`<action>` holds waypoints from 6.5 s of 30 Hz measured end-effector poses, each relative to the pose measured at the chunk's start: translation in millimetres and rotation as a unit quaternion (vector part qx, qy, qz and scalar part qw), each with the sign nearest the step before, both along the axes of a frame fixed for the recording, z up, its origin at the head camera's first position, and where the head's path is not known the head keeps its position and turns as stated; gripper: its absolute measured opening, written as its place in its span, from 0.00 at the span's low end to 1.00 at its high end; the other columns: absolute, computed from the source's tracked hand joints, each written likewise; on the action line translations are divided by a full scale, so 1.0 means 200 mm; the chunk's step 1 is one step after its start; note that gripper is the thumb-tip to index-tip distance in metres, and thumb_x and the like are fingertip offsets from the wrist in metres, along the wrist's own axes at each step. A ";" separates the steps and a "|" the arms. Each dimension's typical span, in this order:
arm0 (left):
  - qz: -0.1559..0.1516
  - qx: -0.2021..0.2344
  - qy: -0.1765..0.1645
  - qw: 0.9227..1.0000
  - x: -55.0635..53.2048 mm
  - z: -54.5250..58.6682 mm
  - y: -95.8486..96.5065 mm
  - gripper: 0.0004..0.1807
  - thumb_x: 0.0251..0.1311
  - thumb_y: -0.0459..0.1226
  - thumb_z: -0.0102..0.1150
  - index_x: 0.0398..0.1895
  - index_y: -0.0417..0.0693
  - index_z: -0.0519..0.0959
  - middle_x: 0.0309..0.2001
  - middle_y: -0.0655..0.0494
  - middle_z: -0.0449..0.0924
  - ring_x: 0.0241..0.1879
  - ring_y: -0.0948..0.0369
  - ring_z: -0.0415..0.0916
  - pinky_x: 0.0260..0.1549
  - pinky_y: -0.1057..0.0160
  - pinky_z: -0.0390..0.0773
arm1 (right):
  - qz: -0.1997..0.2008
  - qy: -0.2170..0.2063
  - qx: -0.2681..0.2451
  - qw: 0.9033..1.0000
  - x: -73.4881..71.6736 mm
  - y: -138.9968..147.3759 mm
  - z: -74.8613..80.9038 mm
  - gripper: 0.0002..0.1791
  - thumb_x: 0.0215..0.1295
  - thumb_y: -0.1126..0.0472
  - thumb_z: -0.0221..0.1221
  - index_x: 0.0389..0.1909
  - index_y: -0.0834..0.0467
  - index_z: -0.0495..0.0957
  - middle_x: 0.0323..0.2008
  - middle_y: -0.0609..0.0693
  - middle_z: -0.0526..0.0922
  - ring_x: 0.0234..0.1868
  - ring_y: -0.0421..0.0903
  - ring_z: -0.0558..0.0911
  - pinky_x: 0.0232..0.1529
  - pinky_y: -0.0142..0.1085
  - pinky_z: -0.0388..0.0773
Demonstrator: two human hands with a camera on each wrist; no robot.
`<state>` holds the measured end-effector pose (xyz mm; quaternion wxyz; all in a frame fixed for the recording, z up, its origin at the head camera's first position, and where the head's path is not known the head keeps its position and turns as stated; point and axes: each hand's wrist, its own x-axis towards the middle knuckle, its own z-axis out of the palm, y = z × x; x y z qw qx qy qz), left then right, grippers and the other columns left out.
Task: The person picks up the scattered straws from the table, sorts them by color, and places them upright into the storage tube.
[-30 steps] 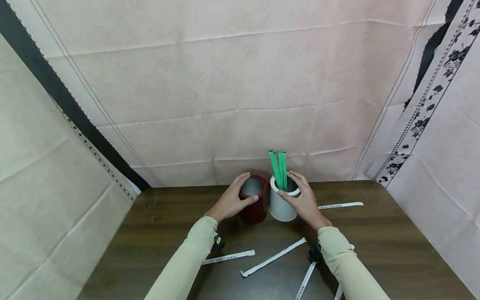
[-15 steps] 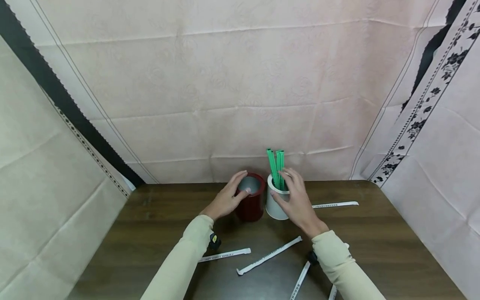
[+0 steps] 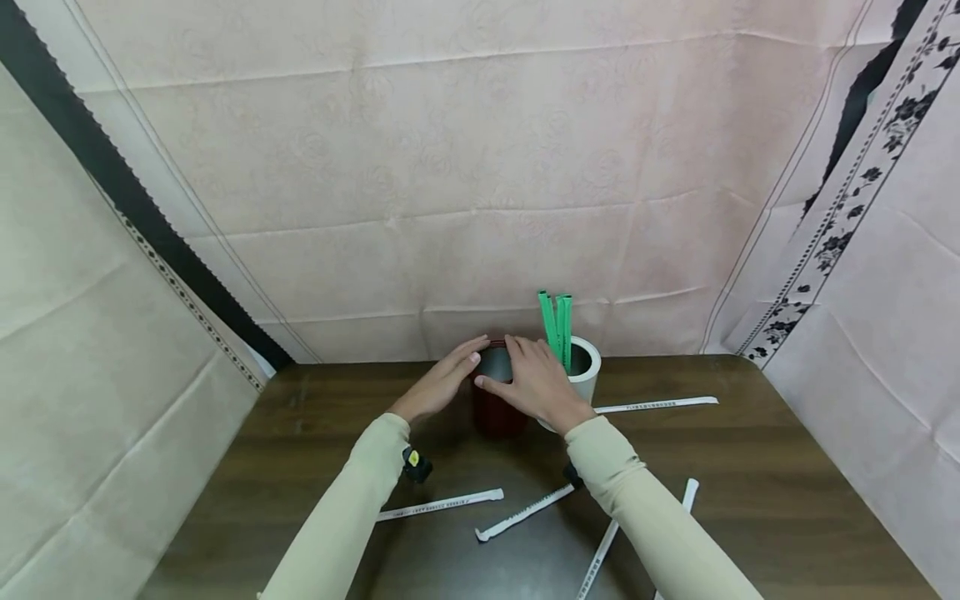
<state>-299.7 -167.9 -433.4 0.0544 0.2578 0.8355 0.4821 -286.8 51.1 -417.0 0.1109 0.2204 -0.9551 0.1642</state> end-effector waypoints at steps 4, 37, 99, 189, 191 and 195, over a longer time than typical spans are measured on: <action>0.052 -0.026 0.039 0.998 0.08 0.04 -0.07 0.29 0.82 0.50 0.49 0.80 0.51 0.66 0.75 0.51 0.69 0.75 0.51 0.66 0.72 0.41 0.67 | -0.012 -0.015 -0.002 1.000 0.00 -0.01 0.02 0.54 0.69 0.25 0.56 0.77 0.66 0.66 0.72 0.63 0.72 0.75 0.60 0.70 0.79 0.57 0.56; -0.026 -0.285 0.098 0.953 0.66 -0.31 -0.32 0.06 0.66 0.31 0.70 0.42 0.52 0.88 0.38 0.65 0.85 0.35 0.73 0.79 0.31 0.67 0.81 | -0.042 -0.034 -0.049 0.997 0.01 -0.03 -0.01 0.58 0.61 0.22 0.60 0.77 0.62 0.67 0.71 0.60 0.72 0.76 0.64 0.66 0.74 0.56 0.67; 0.249 0.133 0.063 0.957 0.02 0.03 0.21 0.17 0.75 0.42 0.63 0.58 0.40 0.83 0.53 0.47 0.86 0.55 0.52 0.84 0.58 0.50 0.81 | -0.040 0.011 -0.022 0.999 0.01 -0.02 -0.04 0.57 0.61 0.21 0.60 0.76 0.61 0.70 0.67 0.59 0.75 0.69 0.57 0.73 0.73 0.53 0.68; 0.187 -0.075 0.061 0.978 0.14 -0.07 0.15 0.53 0.56 0.61 0.72 0.81 0.54 0.61 0.65 0.51 0.71 0.58 0.50 0.74 0.57 0.40 0.81 | 0.238 -0.236 -0.130 0.933 0.44 0.50 -0.36 0.08 0.67 0.69 0.63 0.37 0.52 0.83 0.30 0.34 0.79 0.30 0.29 0.75 0.33 0.28 0.77; 0.182 -0.073 0.070 0.978 0.13 -0.07 0.15 0.53 0.56 0.61 0.72 0.81 0.53 0.61 0.64 0.51 0.71 0.57 0.51 0.74 0.56 0.42 0.82 | 0.245 -0.256 -0.180 0.918 0.44 0.50 -0.35 0.07 0.68 0.71 0.62 0.39 0.57 0.83 0.32 0.38 0.81 0.33 0.31 0.78 0.36 0.28 0.78; 0.176 -0.071 0.082 0.978 0.13 -0.08 0.14 0.53 0.56 0.61 0.74 0.80 0.52 0.62 0.63 0.51 0.72 0.57 0.51 0.75 0.57 0.44 0.81 | 0.231 -0.258 -0.263 0.900 0.43 0.47 -0.30 0.06 0.69 0.72 0.59 0.43 0.64 0.82 0.34 0.46 0.83 0.35 0.35 0.80 0.37 0.30 0.79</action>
